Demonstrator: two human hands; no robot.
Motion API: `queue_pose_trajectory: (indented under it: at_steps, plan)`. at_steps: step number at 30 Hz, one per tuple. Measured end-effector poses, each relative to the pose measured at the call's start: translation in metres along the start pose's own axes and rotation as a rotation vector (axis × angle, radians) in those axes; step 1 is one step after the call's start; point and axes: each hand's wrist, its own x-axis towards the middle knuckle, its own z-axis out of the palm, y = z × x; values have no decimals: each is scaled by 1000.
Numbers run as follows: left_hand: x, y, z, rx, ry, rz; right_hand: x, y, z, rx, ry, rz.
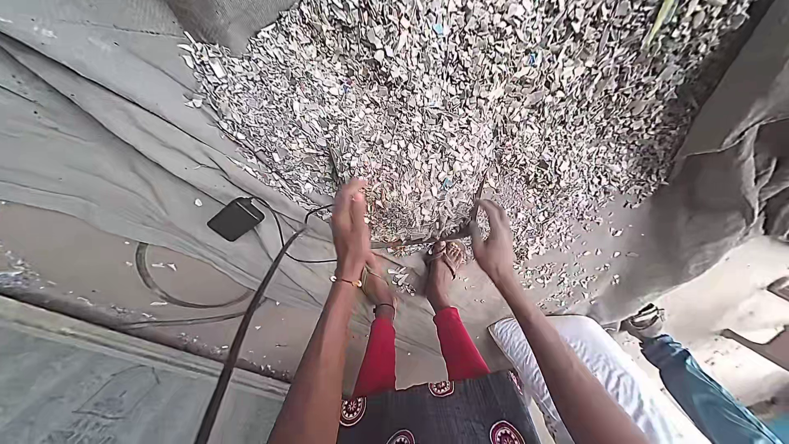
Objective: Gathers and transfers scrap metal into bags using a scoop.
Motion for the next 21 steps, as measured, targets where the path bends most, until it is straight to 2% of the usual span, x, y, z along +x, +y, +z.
queue_pose_trajectory:
  at_steps: [1, 3, 6, 8, 11, 14, 18, 21]
  plan:
    - [8, -8, -4, -71, 64, -124, 12, 9, -2, 54, 5, 137]
    - [24, -26, -8, -229, 89, -386, 34, 29, 3, 226, -57, 387]
    - [55, -51, 1, -378, 98, -665, 55, 47, 16, 518, -154, 606]
    - [66, -61, 7, -336, 136, -702, 77, 56, 27, 586, -90, 682]
    - [72, -60, 7, -331, 124, -696, 88, 61, 28, 657, -100, 754]
    - [77, -52, 15, -321, 153, -631, 87, 57, 17, 714, -199, 773]
    - [80, -41, 15, -259, 197, -653, 90, 57, 13, 696, -355, 699]
    - [83, -47, 6, -273, 173, -627, 89, 50, 40, 885, -176, 741]
